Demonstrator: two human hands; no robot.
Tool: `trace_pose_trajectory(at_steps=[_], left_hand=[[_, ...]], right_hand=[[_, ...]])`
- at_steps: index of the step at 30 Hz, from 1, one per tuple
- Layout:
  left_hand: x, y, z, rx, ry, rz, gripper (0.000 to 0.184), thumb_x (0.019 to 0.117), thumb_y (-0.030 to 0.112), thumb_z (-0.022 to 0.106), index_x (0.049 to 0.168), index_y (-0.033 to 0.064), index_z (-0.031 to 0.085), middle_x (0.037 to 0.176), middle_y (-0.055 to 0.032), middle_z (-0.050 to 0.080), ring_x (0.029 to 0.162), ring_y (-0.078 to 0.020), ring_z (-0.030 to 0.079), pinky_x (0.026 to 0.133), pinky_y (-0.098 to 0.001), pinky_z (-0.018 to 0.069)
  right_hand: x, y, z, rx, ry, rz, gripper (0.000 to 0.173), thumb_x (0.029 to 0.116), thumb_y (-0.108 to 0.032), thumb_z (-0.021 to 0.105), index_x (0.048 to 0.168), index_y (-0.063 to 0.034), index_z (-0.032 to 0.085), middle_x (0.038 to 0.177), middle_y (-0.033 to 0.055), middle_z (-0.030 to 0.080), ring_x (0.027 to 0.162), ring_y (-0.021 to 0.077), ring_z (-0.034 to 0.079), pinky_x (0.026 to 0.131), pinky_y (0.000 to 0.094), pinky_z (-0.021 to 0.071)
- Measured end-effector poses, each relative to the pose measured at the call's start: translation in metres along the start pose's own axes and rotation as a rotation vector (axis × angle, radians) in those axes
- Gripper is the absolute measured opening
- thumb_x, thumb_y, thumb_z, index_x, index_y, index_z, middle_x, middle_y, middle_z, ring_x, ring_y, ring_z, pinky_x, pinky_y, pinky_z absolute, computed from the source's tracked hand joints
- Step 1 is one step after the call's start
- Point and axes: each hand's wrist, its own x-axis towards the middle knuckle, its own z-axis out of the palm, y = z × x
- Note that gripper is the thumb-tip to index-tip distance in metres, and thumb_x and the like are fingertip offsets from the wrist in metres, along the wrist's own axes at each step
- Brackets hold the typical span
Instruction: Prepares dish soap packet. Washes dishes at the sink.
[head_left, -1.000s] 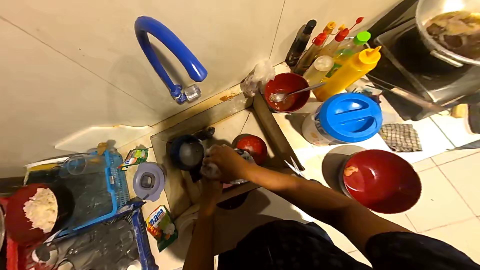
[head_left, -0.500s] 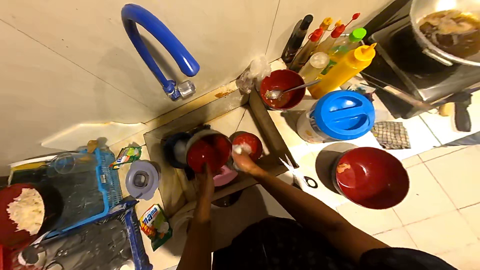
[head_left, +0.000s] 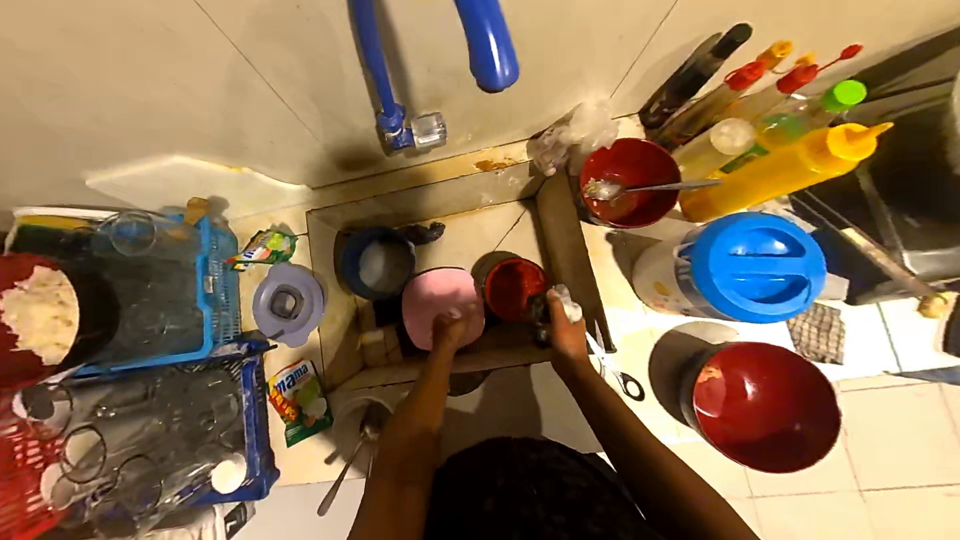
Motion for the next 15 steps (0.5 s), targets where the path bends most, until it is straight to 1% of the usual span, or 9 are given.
trace_pose_trajectory(at_steps=[1,2,3,4,6,8,11,14,15], left_hand=[[0.006,-0.012,-0.007,0.016,0.139,-0.041,0.074,0.0957,0.039,0.071,0.144,-0.0117,0.045,0.147,-0.0353,0.045,0.138,-0.0441,0.045,0.115,-0.0532,0.0394],[0.012,-0.023,-0.015,0.034,0.239,-0.099,0.079,0.0943,0.035,0.072,0.148,-0.0113,0.039,0.153,-0.0350,0.038,0.143,-0.0442,0.039,0.117,-0.0527,0.0358],[0.017,-0.032,-0.023,0.038,0.297,-0.160,0.078,0.0926,0.032,0.074,0.148,-0.0108,0.040,0.152,-0.0341,0.039,0.143,-0.0438,0.040,0.116,-0.0530,0.0369],[0.025,-0.041,-0.028,0.037,0.314,-0.216,0.072,0.0912,0.029,0.075,0.144,-0.0106,0.045,0.148,-0.0334,0.045,0.139,-0.0432,0.045,0.113,-0.0535,0.0407],[0.037,-0.052,-0.035,-0.006,0.236,-0.292,0.057,0.0930,0.022,0.073,0.136,-0.0101,0.053,0.137,-0.0311,0.055,0.128,-0.0406,0.055,0.106,-0.0531,0.0467],[0.046,-0.057,-0.038,-0.046,0.146,-0.321,0.047,0.0983,0.019,0.066,0.134,-0.0104,0.055,0.135,-0.0302,0.057,0.125,-0.0393,0.056,0.104,-0.0528,0.0462],[0.045,-0.053,-0.040,-0.122,0.158,-0.309,0.050,0.1006,0.026,0.065,0.135,-0.0101,0.055,0.137,-0.0314,0.055,0.128,-0.0414,0.054,0.106,-0.0555,0.0450],[0.028,-0.047,-0.042,-0.235,0.135,-0.189,0.050,0.1025,0.021,0.061,0.143,-0.0064,0.048,0.138,-0.0312,0.054,0.126,-0.0410,0.056,0.102,-0.0554,0.0492],[0.019,-0.042,-0.042,-0.281,0.132,-0.135,0.048,0.1034,0.018,0.059,0.143,-0.0061,0.047,0.138,-0.0310,0.054,0.125,-0.0403,0.057,0.101,-0.0545,0.0510]], right_hand=[[-0.001,0.000,0.002,-0.003,-0.019,0.025,0.045,0.1058,-0.035,0.056,0.128,0.0041,0.058,0.106,0.0144,0.067,0.091,0.0178,0.067,0.082,0.0380,0.0576],[-0.001,0.002,0.003,-0.006,-0.044,0.044,0.045,0.1058,-0.034,0.057,0.129,0.0043,0.058,0.107,0.0146,0.068,0.092,0.0182,0.067,0.082,0.0380,0.0579],[-0.001,0.004,0.005,-0.006,-0.071,0.050,0.044,0.1054,-0.034,0.057,0.128,0.0043,0.058,0.107,0.0148,0.068,0.093,0.0183,0.068,0.083,0.0378,0.0581],[0.000,0.008,0.007,-0.003,-0.107,0.042,0.044,0.1054,-0.033,0.057,0.128,0.0048,0.058,0.108,0.0152,0.068,0.094,0.0184,0.068,0.084,0.0377,0.0585],[0.003,0.016,0.010,0.002,-0.170,0.009,0.043,0.1057,-0.033,0.056,0.125,0.0055,0.059,0.105,0.0145,0.068,0.092,0.0178,0.068,0.082,0.0368,0.0590],[0.005,0.018,0.014,-0.019,-0.217,0.005,0.044,0.1063,-0.033,0.054,0.127,0.0052,0.058,0.107,0.0145,0.068,0.095,0.0177,0.068,0.084,0.0366,0.0586],[0.009,0.016,0.019,-0.108,-0.246,0.037,0.045,0.1054,-0.033,0.056,0.129,0.0046,0.058,0.113,0.0161,0.067,0.101,0.0194,0.067,0.089,0.0387,0.0564],[0.013,0.014,0.026,-0.305,-0.338,0.020,0.046,0.1025,-0.033,0.061,0.130,0.0040,0.059,0.117,0.0183,0.067,0.106,0.0228,0.066,0.094,0.0423,0.0542],[0.015,0.013,0.031,-0.380,-0.392,0.012,0.049,0.1009,-0.035,0.064,0.132,0.0028,0.059,0.117,0.0189,0.068,0.106,0.0246,0.067,0.095,0.0444,0.0540]])
